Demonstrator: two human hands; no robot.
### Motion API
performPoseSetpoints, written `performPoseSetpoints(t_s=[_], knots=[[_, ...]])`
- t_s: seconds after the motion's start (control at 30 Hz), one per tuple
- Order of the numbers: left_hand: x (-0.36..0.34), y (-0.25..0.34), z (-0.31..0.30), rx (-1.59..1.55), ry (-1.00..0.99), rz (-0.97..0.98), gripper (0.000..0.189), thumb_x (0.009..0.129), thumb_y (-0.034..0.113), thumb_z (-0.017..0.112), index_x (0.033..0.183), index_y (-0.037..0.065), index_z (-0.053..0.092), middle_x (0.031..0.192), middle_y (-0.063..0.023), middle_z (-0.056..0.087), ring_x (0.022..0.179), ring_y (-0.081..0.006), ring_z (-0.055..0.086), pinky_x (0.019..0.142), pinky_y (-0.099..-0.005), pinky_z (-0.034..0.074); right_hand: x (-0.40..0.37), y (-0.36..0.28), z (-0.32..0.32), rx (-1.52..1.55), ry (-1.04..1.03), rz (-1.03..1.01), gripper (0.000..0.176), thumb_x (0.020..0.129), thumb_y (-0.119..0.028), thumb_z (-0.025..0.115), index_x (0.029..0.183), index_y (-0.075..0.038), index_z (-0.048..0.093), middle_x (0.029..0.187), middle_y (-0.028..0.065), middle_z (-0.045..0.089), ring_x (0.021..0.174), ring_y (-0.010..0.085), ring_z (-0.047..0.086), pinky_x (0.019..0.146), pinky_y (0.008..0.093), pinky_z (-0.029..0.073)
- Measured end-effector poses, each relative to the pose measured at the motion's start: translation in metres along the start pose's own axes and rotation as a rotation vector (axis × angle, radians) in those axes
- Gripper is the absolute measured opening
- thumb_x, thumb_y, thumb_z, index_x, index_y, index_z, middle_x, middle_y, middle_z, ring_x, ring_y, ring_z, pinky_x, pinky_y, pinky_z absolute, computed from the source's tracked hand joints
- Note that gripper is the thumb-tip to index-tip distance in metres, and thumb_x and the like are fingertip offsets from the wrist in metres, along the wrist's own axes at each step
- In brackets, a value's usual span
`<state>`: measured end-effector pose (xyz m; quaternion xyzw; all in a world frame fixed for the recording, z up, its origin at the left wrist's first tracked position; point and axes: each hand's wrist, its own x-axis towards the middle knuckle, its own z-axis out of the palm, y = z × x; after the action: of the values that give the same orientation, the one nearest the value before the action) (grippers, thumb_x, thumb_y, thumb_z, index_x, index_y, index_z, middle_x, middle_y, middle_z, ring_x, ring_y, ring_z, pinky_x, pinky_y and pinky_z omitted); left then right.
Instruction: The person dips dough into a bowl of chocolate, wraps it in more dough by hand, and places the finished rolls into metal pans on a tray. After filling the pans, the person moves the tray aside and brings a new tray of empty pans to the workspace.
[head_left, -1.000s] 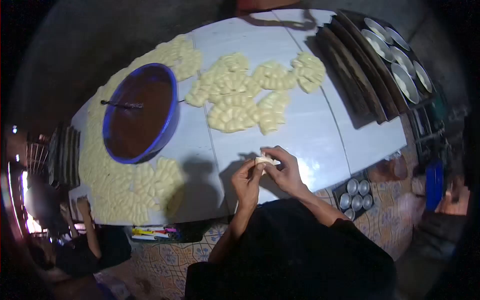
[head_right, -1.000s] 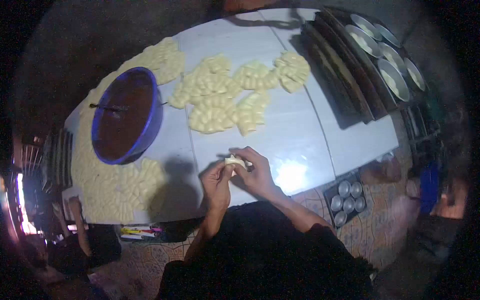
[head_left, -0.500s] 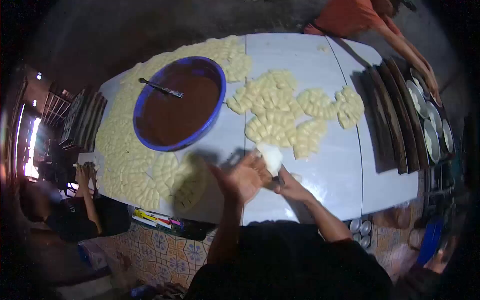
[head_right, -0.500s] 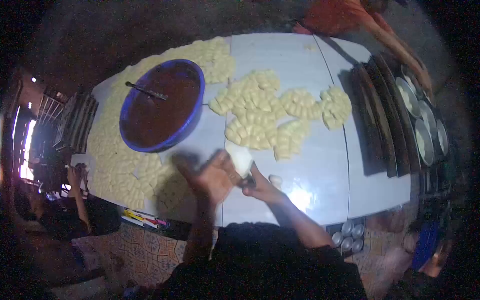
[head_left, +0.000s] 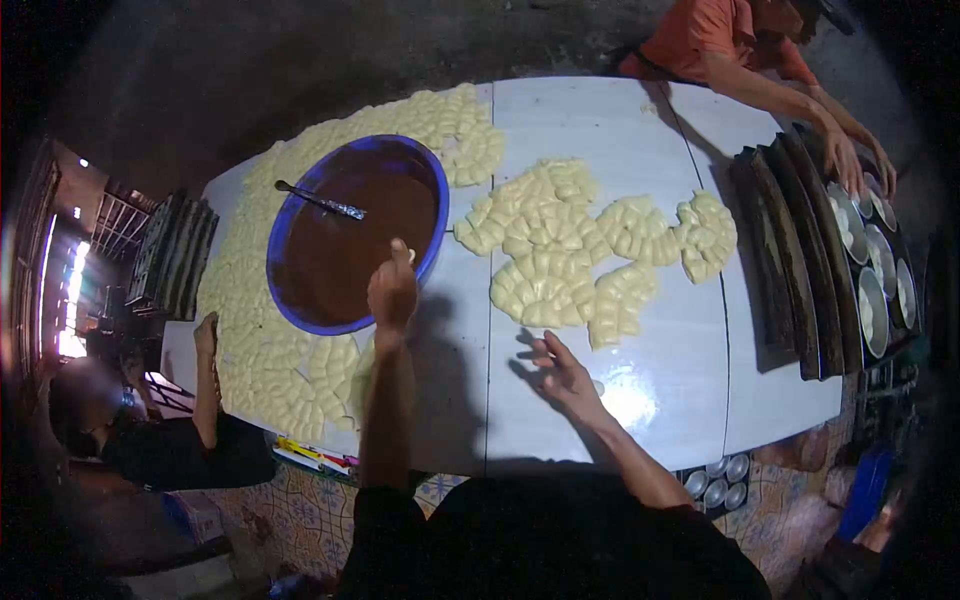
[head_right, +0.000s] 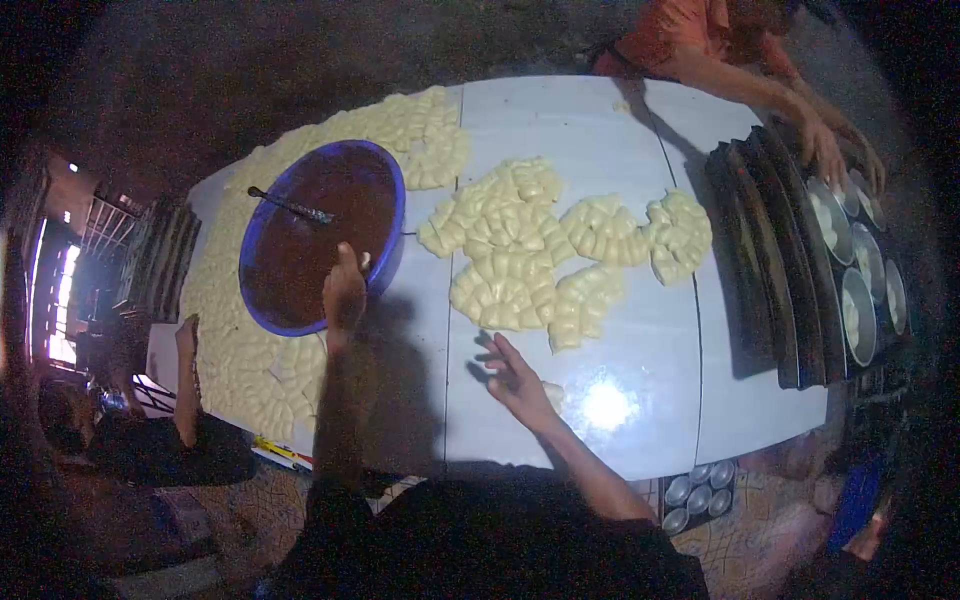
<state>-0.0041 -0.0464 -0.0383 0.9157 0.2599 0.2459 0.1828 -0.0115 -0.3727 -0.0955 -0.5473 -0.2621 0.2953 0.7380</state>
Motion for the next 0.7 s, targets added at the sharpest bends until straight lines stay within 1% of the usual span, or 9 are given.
performPoseSetpoints(t_s=[0.07,0.13,0.2,0.23,0.37,0.47,0.53,0.57,0.7], knots=[[-0.035,0.033,-0.008,-0.307,-0.021,-0.134,0.057,0.099,0.051,0.033,0.122,0.003,0.052,0.087,-0.0104,0.060,0.079,-0.0254,0.058,0.069,-0.0350,0.047,0.004,-0.002,0.009,0.177,0.066,0.142,0.067,0.093,-0.029,0.058,0.145,-0.003,0.024,0.139,0.0145,0.042,0.112,0.0185,0.051,0.093,0.0324,0.045],[-0.083,0.024,-0.008,-1.362,-0.258,-0.496,0.068,0.095,0.060,0.032,0.128,0.002,0.048,0.100,-0.0140,0.063,0.089,-0.0278,0.061,0.077,-0.0404,0.049,0.010,0.000,0.017,0.461,0.087,0.285,0.061,0.093,-0.027,0.059,0.140,0.001,0.032,0.131,0.0126,0.049,0.104,0.0155,0.054,0.087,0.0284,0.047],[-0.124,0.088,-0.027,-1.697,-0.671,-0.684,0.090,0.089,0.072,0.025,0.138,-0.003,0.037,0.126,-0.0176,0.055,0.111,-0.0268,0.056,0.091,-0.0359,0.045,0.013,0.013,0.021,0.852,0.059,0.438,0.054,0.092,-0.025,0.061,0.133,0.004,0.042,0.119,0.0103,0.057,0.096,0.0129,0.058,0.082,0.0244,0.048],[-0.142,0.108,-0.025,-1.525,-0.573,-0.815,0.091,0.090,0.071,0.022,0.137,-0.005,0.037,0.126,-0.0199,0.053,0.113,-0.0286,0.054,0.094,-0.0398,0.043,0.013,0.017,0.027,0.800,0.131,0.413,0.038,0.092,-0.021,0.062,0.118,0.004,0.055,0.104,0.0063,0.062,0.088,0.0101,0.058,0.077,0.0205,0.048],[-0.175,0.135,-0.032,-1.487,-0.363,-0.941,0.060,0.094,0.038,0.046,0.137,-0.003,0.038,0.123,-0.0146,0.055,0.114,-0.0240,0.052,0.094,-0.0440,0.042,-0.004,-0.029,0.043,0.028,0.405,0.335,0.025,0.090,-0.012,0.062,0.110,0.003,0.061,0.102,0.0058,0.059,0.082,0.0070,0.051,0.071,0.0221,0.045],[-0.202,0.121,-0.028,-1.366,-0.467,-0.735,0.044,0.091,0.011,0.055,0.131,-0.005,0.044,0.119,-0.0144,0.055,0.104,-0.0222,0.059,0.086,-0.0360,0.051,-0.026,-0.040,0.041,-0.826,0.169,-0.244,0.035,0.079,0.001,0.063,0.114,-0.003,0.063,0.112,0.0084,0.055,0.090,0.0207,0.053,0.081,0.0319,0.044],[-0.214,0.117,-0.025,-1.069,-0.511,-0.454,0.047,0.088,0.001,0.057,0.132,-0.008,0.044,0.120,-0.0171,0.055,0.100,-0.0200,0.061,0.080,-0.0338,0.052,-0.035,-0.046,0.031,-0.860,0.087,-0.323,0.032,0.078,0.003,0.062,0.109,-0.002,0.064,0.115,0.0114,0.053,0.093,0.0251,0.052,0.079,0.0301,0.046],[-0.216,0.126,-0.030,-1.084,-0.447,-0.439,0.036,0.088,-0.006,0.056,0.123,-0.012,0.050,0.110,-0.0163,0.057,0.092,-0.0204,0.064,0.076,-0.0267,0.054,-0.039,-0.049,0.027,-0.877,0.047,-0.362,0.030,0.078,0.004,0.061,0.107,-0.002,0.064,0.116,0.0130,0.052,0.095,0.0274,0.051,0.078,0.0292,0.047],[-0.228,0.137,-0.033,-1.207,-0.498,-0.442,0.023,0.091,0.001,0.058,0.110,-0.012,0.059,0.100,-0.0129,0.059,0.090,-0.0183,0.064,0.076,-0.0257,0.055,-0.048,-0.054,0.018,-0.346,0.243,-0.211,0.024,0.079,0.000,0.065,0.103,0.000,0.064,0.110,0.0120,0.058,0.100,0.0228,0.059,0.082,0.0322,0.049]])
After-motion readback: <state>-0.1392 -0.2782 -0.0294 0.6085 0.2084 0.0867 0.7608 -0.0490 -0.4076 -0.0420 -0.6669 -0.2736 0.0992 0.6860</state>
